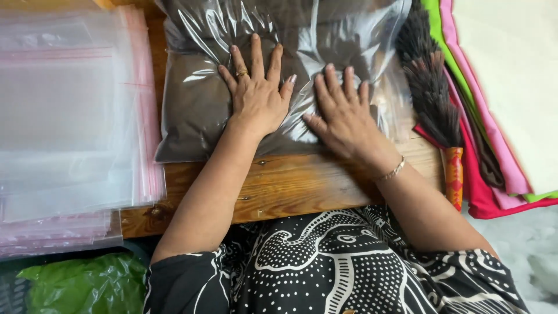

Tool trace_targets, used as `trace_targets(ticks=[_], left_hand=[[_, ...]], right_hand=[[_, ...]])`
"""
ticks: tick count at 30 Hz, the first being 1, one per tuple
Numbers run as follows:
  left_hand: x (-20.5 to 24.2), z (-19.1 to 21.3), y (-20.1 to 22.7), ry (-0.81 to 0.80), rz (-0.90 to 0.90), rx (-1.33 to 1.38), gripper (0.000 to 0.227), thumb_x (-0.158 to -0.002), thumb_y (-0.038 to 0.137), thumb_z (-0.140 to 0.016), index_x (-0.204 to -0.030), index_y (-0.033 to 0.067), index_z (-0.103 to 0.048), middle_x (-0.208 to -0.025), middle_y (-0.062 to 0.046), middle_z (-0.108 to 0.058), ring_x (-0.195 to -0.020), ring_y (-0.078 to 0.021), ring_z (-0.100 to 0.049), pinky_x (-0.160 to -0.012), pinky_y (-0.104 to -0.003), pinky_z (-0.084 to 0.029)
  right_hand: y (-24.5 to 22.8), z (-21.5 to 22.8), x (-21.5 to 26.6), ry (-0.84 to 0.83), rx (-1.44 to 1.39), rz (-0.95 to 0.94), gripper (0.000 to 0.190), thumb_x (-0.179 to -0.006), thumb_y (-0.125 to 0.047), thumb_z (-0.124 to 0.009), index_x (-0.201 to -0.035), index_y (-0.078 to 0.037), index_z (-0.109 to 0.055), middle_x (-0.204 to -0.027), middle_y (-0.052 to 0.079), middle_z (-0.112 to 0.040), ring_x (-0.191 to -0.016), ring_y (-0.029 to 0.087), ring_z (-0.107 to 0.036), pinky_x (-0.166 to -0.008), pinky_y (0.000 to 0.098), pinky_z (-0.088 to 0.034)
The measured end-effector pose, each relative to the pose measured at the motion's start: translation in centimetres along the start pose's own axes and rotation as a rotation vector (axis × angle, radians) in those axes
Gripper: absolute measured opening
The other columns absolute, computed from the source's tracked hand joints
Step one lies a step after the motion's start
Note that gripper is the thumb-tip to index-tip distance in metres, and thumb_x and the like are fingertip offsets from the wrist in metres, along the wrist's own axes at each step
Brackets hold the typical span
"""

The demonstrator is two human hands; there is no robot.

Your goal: The person folds a brown garment on a wooden table, places it into a clear ziplock bag, presses out air, and seals the bag. The garment is fully enclosed in the bag by the end of the clip.

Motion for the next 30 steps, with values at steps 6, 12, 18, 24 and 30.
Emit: trace_targets(ticks=[6,12,18,24,30], left_hand=[[0.4,1.0,0.7,-0.17,0.076,0.139,0.063,-0.096,0.048,-0.021,-0.151,0.019,-0.01,-0.151,-0.014,0.016,-0.137,-0.0486,0.011,-0.108,-0.066,0.0],[6.0,7.0,3.0,-0.587,0.146,0.118,0.065,-0.094,0.048,-0.02,-0.15,0.0203,-0.002,-0.153,-0.013,0.022,-0.137,-0.0436,0.023,-0.108,-0.064,0.011],[2.6,8.9,1.0,0.098,-0.196,-0.162,0.05,-0.099,0.045,-0.041,-0.092,0.0045,-0.07,-0.14,-0.026,-0.037,-0.134,-0.0576,-0.012,-0.096,-0.078,0.004],[-1.2,6.0,-1.4,0.22,-0.048,-0.084,0.061,-0.098,0.05,-0.021,-0.149,0.017,-0.025,-0.151,-0.025,-0.005,-0.13,-0.0503,0.012,-0.094,-0.075,0.015],[-3.6,2.9,-2.8,0.107,0.036,-0.08,0.064,-0.093,0.054,-0.012,-0.149,0.0244,-0.02,-0.154,-0.016,-0.004,-0.133,-0.0516,0.01,-0.097,-0.073,0.014]], right_hand=[[0.1,1.1,0.3,0.025,-0.033,-0.015,0.068,-0.094,-0.051,-0.027,-0.145,-0.007,-0.02,-0.152,0.014,-0.009,-0.136,0.041,-0.001,-0.106,0.0561,-0.007],[0.1,8.0,4.4,-0.036,-0.098,0.083,0.043,-0.09,-0.037,-0.052,-0.122,-0.008,-0.054,-0.123,0.011,-0.048,-0.105,0.03,-0.046,-0.085,0.0474,-0.036],[-0.6,11.5,2.6,0.467,0.083,0.262,0.036,-0.1,-0.021,-0.058,-0.126,0.004,-0.057,-0.123,0.026,-0.055,-0.11,0.044,-0.044,-0.091,0.0557,-0.035],[0.0,7.1,-5.6,0.191,0.117,-0.05,0.068,-0.094,-0.058,-0.017,-0.149,-0.017,-0.017,-0.151,0.023,-0.016,-0.134,0.046,-0.001,-0.104,0.0632,0.001],[1.4,3.2,-8.1,0.133,0.025,-0.159,0.073,-0.09,-0.064,-0.017,-0.151,-0.024,-0.013,-0.155,0.012,-0.001,-0.137,0.043,0.007,-0.106,0.0665,0.0]])
Point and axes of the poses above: each hand's wrist, its own x-axis away from the middle knuckle, its own z-axis out of the back of the hand, y = z × x, the point moved 5 cm from there along -x, towards the middle knuckle
